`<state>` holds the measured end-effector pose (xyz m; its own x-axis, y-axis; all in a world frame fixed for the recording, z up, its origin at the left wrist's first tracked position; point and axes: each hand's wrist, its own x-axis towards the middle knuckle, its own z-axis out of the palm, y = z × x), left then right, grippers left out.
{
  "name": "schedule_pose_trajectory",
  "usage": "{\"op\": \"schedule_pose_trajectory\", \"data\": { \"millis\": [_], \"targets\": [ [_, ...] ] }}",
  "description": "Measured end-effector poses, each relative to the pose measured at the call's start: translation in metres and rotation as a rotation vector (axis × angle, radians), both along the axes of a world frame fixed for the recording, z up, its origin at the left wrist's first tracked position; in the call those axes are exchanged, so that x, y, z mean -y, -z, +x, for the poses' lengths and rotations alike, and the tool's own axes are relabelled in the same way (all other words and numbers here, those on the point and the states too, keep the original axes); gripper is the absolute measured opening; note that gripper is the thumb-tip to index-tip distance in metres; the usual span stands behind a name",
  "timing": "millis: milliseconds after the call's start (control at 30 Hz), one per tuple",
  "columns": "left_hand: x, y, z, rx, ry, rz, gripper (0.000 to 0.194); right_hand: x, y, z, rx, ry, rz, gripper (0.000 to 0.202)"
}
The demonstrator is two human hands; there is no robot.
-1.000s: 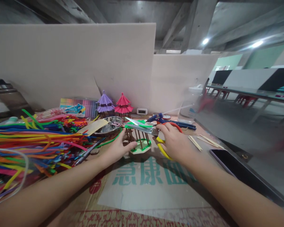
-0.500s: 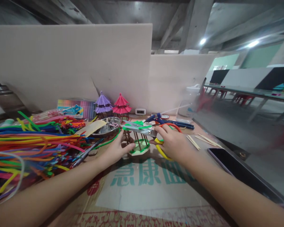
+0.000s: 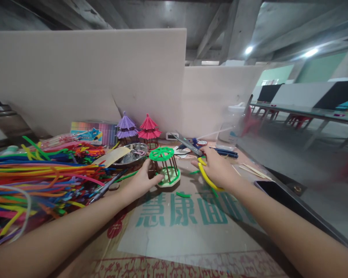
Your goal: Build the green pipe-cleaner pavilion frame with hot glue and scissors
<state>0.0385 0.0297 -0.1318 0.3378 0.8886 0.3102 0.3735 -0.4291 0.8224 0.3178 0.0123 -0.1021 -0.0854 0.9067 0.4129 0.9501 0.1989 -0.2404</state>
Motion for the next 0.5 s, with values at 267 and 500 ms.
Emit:
{"op": "schedule_pose_trajectory", "data": {
  "millis": [267, 500],
  "targets": [
    [0.002, -0.004, 0.002, -0.029, 0.171, 0.043, 0.063, -0.026, 0.035, 0.036, 0.089, -0.054, -0.180, 0.042],
    [0.001, -0.004, 0.003, -0.043, 0.157, 0.034, 0.063, -0.018, 0.023, 0.032, 0.212, -0.059, -0.160, 0.037]
  ]
}}
